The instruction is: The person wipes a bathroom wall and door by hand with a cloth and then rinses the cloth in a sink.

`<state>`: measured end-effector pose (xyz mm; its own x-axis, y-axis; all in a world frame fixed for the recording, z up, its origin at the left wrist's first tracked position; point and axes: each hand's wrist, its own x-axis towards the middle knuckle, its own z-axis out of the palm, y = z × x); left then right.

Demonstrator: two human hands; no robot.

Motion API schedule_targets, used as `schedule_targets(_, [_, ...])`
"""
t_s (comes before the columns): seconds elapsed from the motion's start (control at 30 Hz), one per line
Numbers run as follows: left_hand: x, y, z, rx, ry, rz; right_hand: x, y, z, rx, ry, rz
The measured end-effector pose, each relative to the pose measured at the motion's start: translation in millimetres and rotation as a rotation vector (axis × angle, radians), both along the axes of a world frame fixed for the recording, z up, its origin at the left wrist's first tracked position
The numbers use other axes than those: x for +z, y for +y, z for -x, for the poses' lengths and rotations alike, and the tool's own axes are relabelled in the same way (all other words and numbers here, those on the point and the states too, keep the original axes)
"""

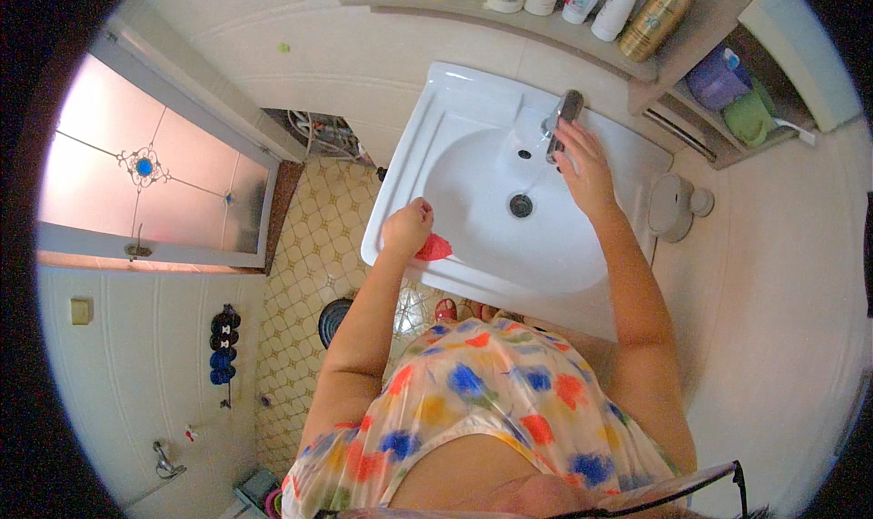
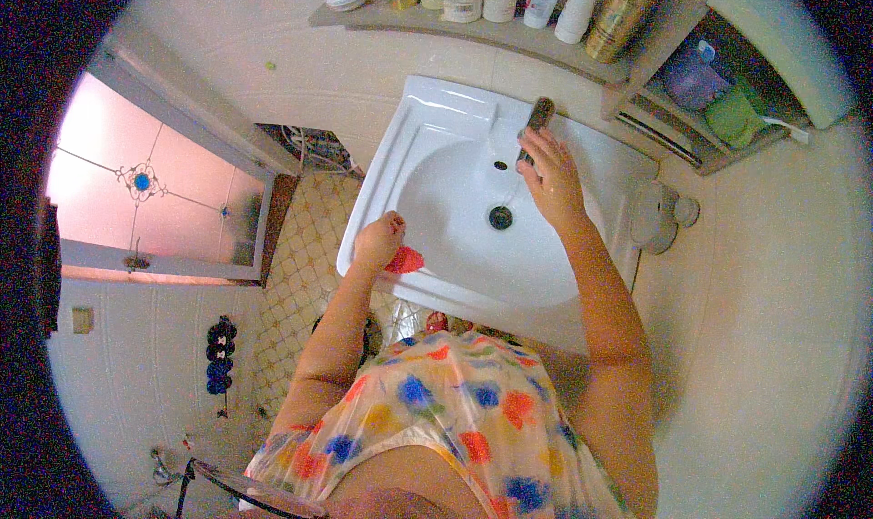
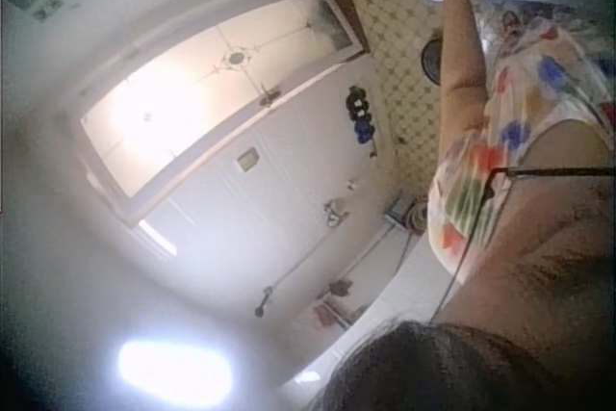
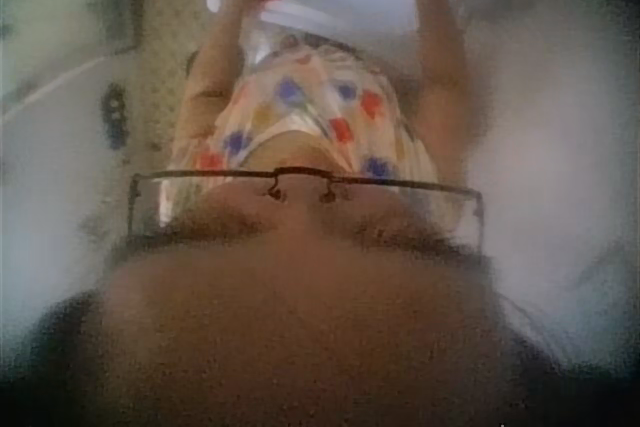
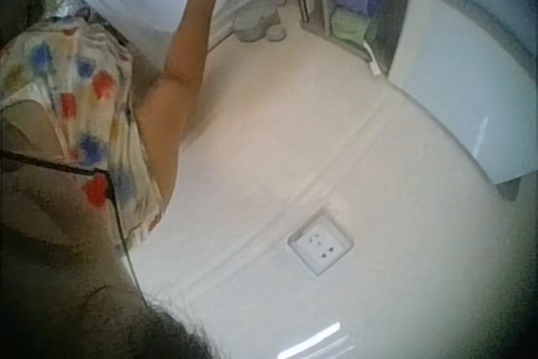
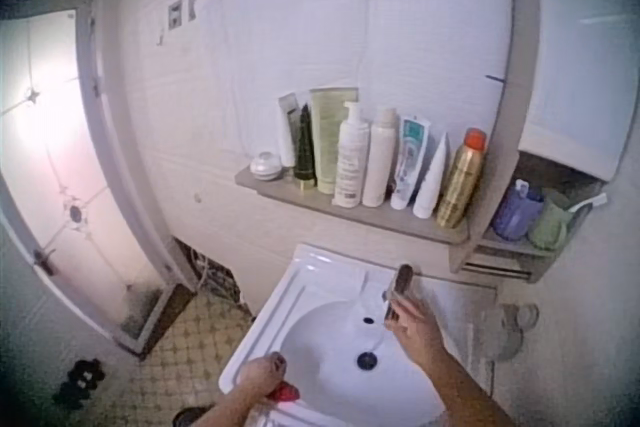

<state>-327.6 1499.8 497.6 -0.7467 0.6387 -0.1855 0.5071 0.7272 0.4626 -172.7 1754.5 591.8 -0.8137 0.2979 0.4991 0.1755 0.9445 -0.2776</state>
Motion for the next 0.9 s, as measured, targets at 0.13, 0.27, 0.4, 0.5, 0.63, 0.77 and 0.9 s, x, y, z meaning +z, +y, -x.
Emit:
schedule_targets(0.13, [0,4,-1,-0.01,-0.01,0.008,-65,-5,-23,0.102,-0.076,0.941])
schedule_targets(0.27, [-1,1,0,0.003,-0.021,0.02,-154,-40,-27,0.008,-0.675,1.743])
schedule_targets(0.4, [8,-3,-5,0.012,-0.045,-0.014,-213,-64,-9,0.021,-0.712,2.036])
schedule_targets(0.5, [10,-4,-4,0.01,-0.003,0.002,-218,-54,25,0.085,-0.434,2.08])
schedule_targets(0.63, [13,6,-4,-0.004,0.01,-0.009,-233,-9,50,-0.085,0.096,1.656])
schedule_targets(0.77, [5,-2,-3,0.032,-0.006,-0.021,-202,11,12,0.05,-0.431,1.687])
schedule_targets(0.9, [7,0,-4,0.037,0.002,0.013,-200,22,-32,0.114,-1.361,1.64])
